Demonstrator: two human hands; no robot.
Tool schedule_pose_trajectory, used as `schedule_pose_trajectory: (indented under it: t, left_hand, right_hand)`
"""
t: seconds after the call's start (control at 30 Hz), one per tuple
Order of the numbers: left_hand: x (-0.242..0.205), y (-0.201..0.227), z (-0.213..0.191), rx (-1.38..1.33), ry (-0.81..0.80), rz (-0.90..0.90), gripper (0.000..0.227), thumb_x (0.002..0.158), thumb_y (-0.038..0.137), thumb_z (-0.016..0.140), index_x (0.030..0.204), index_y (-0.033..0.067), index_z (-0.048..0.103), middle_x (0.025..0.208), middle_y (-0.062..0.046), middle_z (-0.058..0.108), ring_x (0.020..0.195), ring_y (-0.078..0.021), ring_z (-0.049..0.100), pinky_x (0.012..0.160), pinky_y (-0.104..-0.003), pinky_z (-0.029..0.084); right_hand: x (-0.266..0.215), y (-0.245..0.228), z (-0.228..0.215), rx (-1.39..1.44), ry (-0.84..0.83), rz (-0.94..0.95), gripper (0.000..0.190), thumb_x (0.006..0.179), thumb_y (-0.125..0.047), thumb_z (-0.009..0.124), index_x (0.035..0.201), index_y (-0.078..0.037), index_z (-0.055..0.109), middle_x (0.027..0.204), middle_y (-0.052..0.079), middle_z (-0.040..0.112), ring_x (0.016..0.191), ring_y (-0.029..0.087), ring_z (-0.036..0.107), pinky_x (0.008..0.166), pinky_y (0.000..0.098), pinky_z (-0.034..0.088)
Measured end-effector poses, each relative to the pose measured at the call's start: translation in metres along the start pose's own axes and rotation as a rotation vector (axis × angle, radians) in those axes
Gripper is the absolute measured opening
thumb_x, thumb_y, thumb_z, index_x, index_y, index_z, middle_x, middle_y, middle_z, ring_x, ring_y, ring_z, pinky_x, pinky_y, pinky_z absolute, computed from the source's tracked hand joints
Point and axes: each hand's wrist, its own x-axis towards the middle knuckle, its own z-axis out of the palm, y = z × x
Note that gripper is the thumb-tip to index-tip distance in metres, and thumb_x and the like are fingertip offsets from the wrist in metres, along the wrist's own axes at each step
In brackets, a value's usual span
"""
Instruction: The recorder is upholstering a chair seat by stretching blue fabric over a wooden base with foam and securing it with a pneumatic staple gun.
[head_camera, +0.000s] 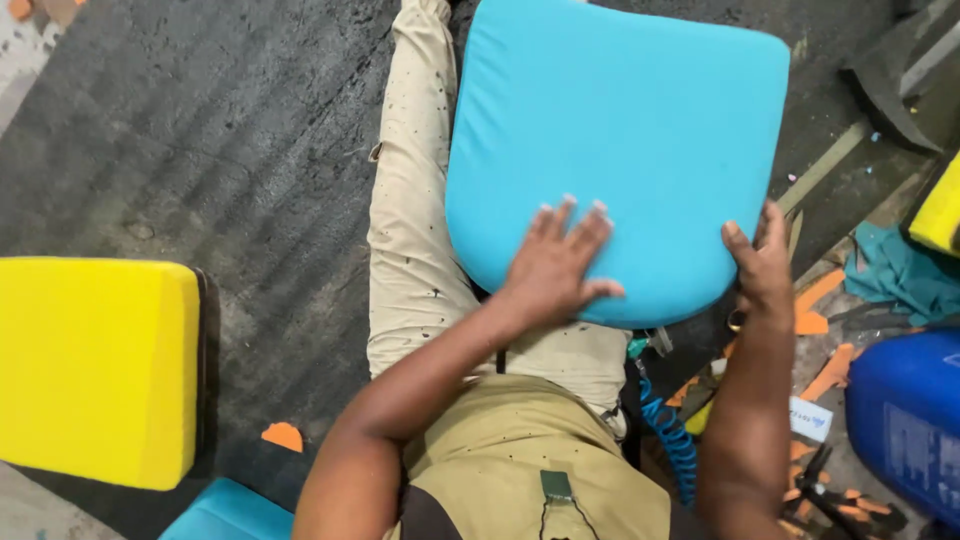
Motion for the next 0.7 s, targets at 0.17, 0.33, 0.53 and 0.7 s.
schedule_pose_trajectory:
  t: [0.17,0.33,0.53,0.7]
  left_hand:
    - [0.027,-0.095,-0.031,0.086,-0.112,-0.51,0.108,0.093,0.08,0.035,0.158,-0.0004,0.003,0.167,-0.021,-0.001,0.153,-0.0423,0.002,0.122,-0.055,0.001]
    - [0.037,-0.198,0.0,-0.866,0.167,-0.789,0.111,0.079,0.066,0.07,0.149,-0.0113,0.031,0.143,-0.035,0.049,0.124,-0.0444,0.059,0.101,-0.05,0.053]
    - [0.049,-0.247,0.048,-1.109,0.26,-0.7,0.087,0.088,0.064,0.07,0.12,-0.0162,0.065,0.105,-0.023,0.076,0.091,-0.0268,0.079,0.081,-0.039,0.064]
    - [0.021,-0.213,-0.011,-1.308,0.333,-0.587,0.071,0.087,0.055,0.071,0.104,-0.0131,0.072,0.092,-0.019,0.078,0.075,-0.0245,0.076,0.068,-0.038,0.065]
  right_hand:
    - [0.002,0.003,0.023,0.301,0.024,0.115,0.07,0.099,-0.012,0.071,0.158,-0.004,0.034,0.146,0.017,0.053,0.133,0.028,0.055,0.113,0.0423,0.049]
    - [0.016,-0.008,0.036,0.346,-0.067,0.101,0.074,0.09,-0.022,0.065,0.155,-0.007,0.033,0.138,0.015,0.054,0.125,0.028,0.06,0.102,0.0436,0.055]
    - [0.037,0.02,0.025,0.404,-0.034,0.069,0.051,0.107,-0.033,0.06,0.145,-0.001,0.05,0.128,0.014,0.065,0.112,0.025,0.068,0.099,0.0417,0.057]
    - [0.038,0.018,0.031,0.394,0.003,0.02,0.047,0.113,-0.037,0.058,0.139,0.002,0.057,0.125,0.012,0.069,0.109,0.021,0.069,0.099,0.0353,0.057]
